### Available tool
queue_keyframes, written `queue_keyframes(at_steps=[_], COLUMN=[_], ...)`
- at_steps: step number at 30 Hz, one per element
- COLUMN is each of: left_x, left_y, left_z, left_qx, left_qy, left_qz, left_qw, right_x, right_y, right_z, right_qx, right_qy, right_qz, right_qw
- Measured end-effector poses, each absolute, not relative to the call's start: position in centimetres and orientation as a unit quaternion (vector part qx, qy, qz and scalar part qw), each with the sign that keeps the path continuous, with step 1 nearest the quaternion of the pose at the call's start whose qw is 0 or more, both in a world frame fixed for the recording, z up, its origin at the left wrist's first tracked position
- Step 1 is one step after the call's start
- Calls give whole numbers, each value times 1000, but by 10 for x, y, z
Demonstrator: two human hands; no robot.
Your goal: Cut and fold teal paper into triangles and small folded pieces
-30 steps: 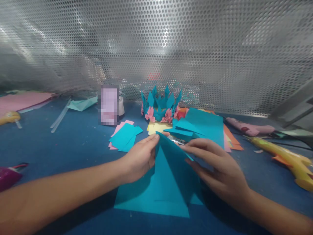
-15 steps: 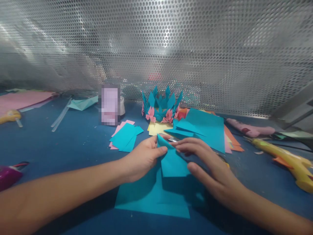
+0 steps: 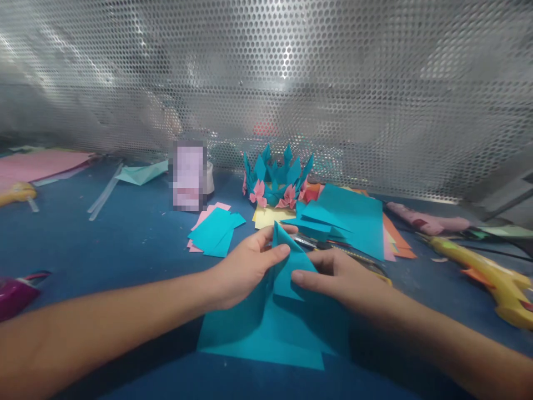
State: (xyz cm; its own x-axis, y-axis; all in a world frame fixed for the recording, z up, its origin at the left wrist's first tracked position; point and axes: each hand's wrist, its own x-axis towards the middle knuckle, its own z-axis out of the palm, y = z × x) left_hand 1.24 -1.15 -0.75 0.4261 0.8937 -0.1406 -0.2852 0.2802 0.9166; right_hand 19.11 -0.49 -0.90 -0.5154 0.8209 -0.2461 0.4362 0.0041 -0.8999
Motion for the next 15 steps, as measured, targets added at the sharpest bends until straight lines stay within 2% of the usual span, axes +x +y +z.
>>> queue_keyframes(at_steps=[9,15], left_x=[11,9], left_y=[-6,-10], left_z=[-28,-27], left_qx=[438,449], left_qy=[415,416], left_qz=[418,422], left_qw=[679,669], right_x=[197,196], right_y=[-7,-11], right_z=[-22,-22], right_qx=[-460,-466], right_qy=[-565,-521], right_qz=[637,654], right_qw=[253,287])
